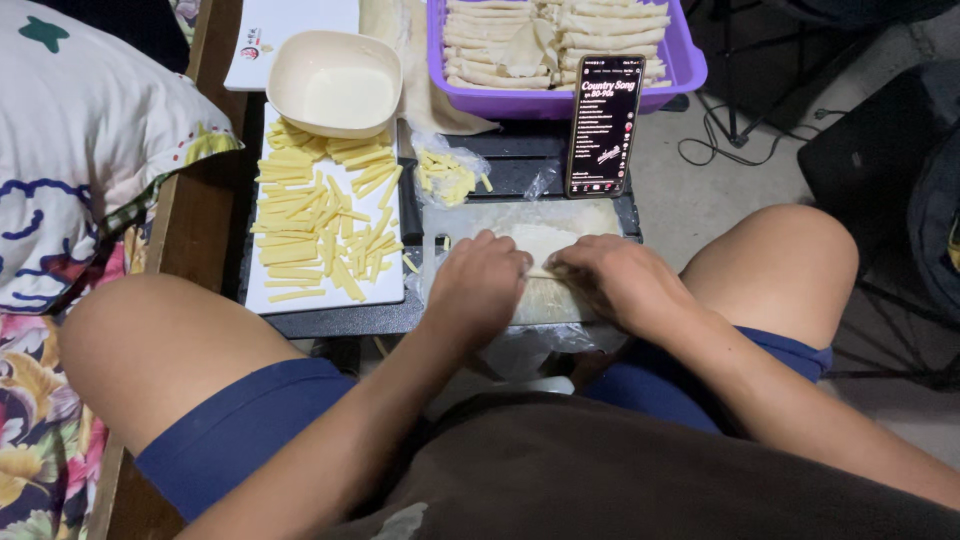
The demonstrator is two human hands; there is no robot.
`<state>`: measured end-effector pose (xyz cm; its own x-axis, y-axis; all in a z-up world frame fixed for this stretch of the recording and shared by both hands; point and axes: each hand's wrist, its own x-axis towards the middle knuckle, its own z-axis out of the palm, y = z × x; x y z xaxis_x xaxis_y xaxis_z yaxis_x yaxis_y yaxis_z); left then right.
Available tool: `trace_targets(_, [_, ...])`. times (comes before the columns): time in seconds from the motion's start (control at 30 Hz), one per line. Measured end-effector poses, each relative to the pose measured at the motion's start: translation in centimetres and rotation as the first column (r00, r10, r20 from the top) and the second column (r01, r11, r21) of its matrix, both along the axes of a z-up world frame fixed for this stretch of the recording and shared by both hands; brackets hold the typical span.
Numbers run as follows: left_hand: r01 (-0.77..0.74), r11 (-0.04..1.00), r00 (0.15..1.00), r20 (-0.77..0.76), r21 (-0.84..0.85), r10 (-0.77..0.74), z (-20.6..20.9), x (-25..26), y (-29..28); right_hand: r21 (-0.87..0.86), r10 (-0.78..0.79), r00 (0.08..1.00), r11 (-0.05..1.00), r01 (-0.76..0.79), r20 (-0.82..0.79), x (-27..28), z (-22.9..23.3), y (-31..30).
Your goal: The person places shredded cheese onto thin dough sheets, folds them into half-moon shapes, and stacks the finished pieces in a purple container. The person repeats this process multiple times using cheese and dough from nearby trays.
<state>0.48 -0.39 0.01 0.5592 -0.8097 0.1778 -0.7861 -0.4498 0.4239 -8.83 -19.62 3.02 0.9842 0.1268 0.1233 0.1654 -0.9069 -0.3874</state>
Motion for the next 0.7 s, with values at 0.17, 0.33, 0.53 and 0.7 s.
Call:
trace_targets(0.17, [-0.091,0.994,0.989,-0.12,-0.067,0.082,1.0,1.6,0.9,-0.042,-0.037,0.992,0.999,0.033,-0.117,0.3,0.5,0.4])
trace_targets(0.33, [-0.239,0.929,0.97,-0.119,-0.281,0.213,1.6,2.0,3.2,-0.08,-0.046,0.991,0.996,0.036,-0.127,0.5,0.4,0.6])
trace_targets(0.53, [-0.087,0.969,0.991,-0.115,-0.233,0.061,-0.4,-1.6,1.7,-0.074,-0.048,0.994,0.996,0.04,-0.103,0.2,0.5,0.6])
trace_targets(0.7, [-0.026,0.956,0.995,0.083,-0.292,0.052,-1.3,-1.6,0.9,-0.091,-0.055,0.995,0.995,0.047,-0.085,-0.2,0.7,0.9])
